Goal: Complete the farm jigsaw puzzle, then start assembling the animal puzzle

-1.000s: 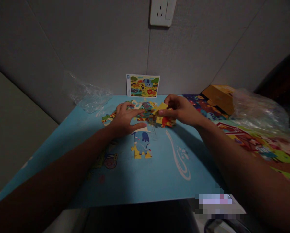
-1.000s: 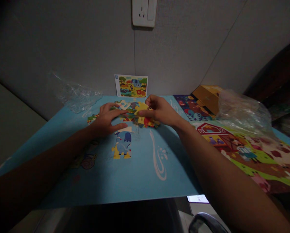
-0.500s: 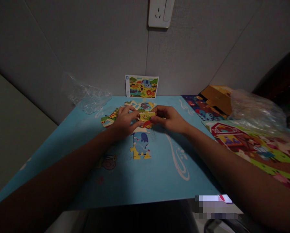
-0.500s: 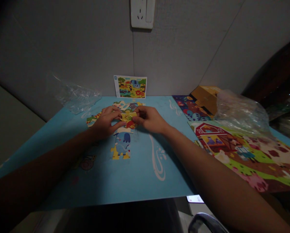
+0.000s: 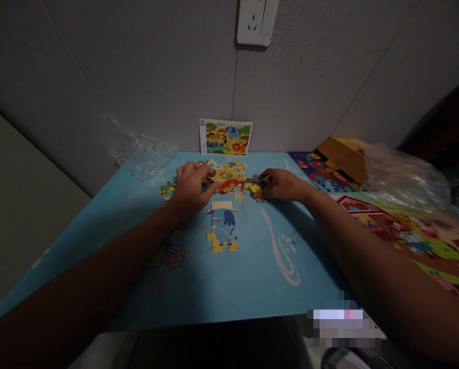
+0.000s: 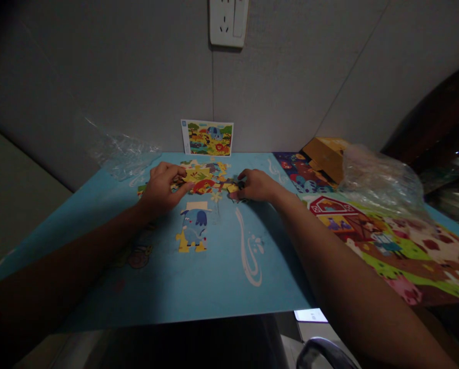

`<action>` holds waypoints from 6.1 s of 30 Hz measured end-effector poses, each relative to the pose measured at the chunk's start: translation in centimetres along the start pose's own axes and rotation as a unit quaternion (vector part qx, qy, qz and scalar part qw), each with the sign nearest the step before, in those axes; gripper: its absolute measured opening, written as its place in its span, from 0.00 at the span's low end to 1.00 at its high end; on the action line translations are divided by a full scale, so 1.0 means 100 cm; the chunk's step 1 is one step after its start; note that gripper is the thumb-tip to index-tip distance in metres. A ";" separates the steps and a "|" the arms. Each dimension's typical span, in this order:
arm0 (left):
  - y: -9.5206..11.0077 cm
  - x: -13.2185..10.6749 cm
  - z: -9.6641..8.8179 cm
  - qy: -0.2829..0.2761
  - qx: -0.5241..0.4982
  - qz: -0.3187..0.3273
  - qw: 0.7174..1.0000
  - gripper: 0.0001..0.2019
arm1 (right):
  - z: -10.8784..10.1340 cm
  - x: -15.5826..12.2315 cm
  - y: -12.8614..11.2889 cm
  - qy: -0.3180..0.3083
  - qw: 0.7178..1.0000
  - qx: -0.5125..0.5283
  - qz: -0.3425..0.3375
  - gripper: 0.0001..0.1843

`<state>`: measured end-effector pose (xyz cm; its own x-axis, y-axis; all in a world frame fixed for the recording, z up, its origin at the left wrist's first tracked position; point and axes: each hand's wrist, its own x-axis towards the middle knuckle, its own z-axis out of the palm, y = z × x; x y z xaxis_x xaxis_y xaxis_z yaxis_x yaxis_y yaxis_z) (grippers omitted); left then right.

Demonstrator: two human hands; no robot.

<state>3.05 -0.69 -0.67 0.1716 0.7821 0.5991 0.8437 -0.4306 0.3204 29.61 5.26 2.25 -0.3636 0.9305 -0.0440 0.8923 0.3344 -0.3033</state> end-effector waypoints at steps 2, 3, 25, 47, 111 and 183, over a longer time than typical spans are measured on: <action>0.000 0.000 0.000 -0.001 -0.006 0.002 1.000 0.08 | -0.001 0.000 -0.001 0.031 0.999 0.042 0.005 0.25; 0.000 0.000 0.000 -0.001 -0.006 0.002 1.000 0.08 | 0.000 0.000 -0.002 0.047 0.997 0.066 0.006 0.22; -0.005 -0.002 0.006 -0.035 -0.012 0.041 0.998 0.16 | 0.018 -0.002 -0.019 0.115 0.893 0.396 -0.178 0.13; -0.008 -0.003 0.005 -0.038 0.048 -0.017 0.998 0.15 | 0.019 0.013 0.006 0.294 0.926 0.226 0.075 0.16; -0.025 0.008 -0.008 0.035 0.146 -0.186 0.971 0.23 | 0.034 0.001 -0.034 0.080 0.966 -0.053 -0.240 0.20; -0.004 -0.001 0.006 -0.021 0.041 0.015 0.999 0.27 | 0.053 -0.001 -0.049 0.148 0.927 0.296 -0.177 0.09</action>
<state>2.95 -0.37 -1.31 0.2168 0.7882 0.5760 0.8766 -0.4168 0.2404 23.81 2.72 -1.32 -0.4382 0.8080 0.3938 0.3957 0.5667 -0.7226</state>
